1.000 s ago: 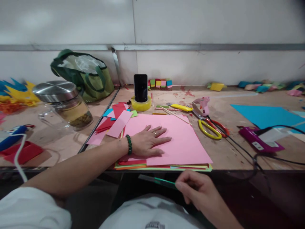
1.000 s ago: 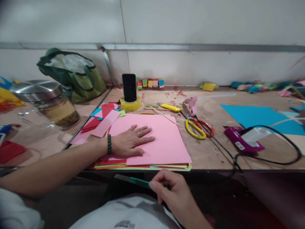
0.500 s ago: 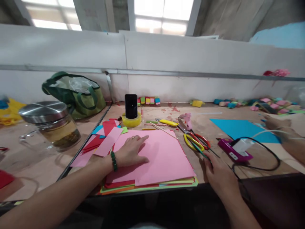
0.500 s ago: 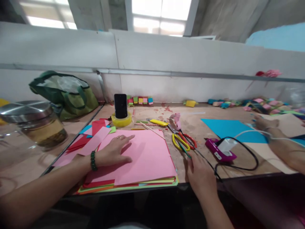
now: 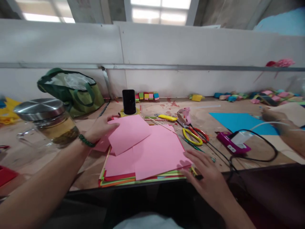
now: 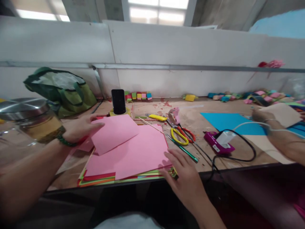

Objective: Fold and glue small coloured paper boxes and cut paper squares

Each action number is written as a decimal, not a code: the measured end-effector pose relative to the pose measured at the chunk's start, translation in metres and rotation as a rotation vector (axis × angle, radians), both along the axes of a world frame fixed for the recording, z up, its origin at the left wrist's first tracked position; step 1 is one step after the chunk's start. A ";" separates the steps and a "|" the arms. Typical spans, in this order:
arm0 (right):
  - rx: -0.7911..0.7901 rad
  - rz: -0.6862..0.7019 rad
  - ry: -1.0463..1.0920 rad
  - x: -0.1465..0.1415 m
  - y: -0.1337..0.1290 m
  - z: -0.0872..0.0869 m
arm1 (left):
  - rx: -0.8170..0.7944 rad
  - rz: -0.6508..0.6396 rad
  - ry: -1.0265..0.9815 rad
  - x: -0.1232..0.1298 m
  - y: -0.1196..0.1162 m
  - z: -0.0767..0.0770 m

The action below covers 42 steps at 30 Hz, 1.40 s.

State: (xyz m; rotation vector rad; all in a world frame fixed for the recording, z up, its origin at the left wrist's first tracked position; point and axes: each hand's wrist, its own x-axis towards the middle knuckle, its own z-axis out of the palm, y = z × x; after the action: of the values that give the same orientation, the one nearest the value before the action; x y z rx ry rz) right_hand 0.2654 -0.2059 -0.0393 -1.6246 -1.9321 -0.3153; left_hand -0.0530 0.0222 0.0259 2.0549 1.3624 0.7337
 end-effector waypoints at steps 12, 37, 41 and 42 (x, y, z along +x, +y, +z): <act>-0.179 0.202 0.070 -0.040 0.008 -0.002 | 0.514 -0.063 0.611 0.004 -0.061 -0.005; -0.072 0.260 0.080 -0.015 0.006 0.010 | 0.541 -0.478 0.203 0.008 -0.136 -0.048; -0.212 0.358 0.241 -0.023 0.003 0.015 | 0.345 -0.443 0.275 0.009 -0.147 -0.039; -0.267 0.357 0.270 -0.028 0.003 0.016 | 0.302 -0.440 0.271 0.015 -0.151 -0.038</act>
State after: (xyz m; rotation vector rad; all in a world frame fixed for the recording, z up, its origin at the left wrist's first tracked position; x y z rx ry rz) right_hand 0.2373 -0.2028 -0.0234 -1.3555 -2.0625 0.3020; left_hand -0.0381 -0.1288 -0.0126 2.6527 0.9111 0.5003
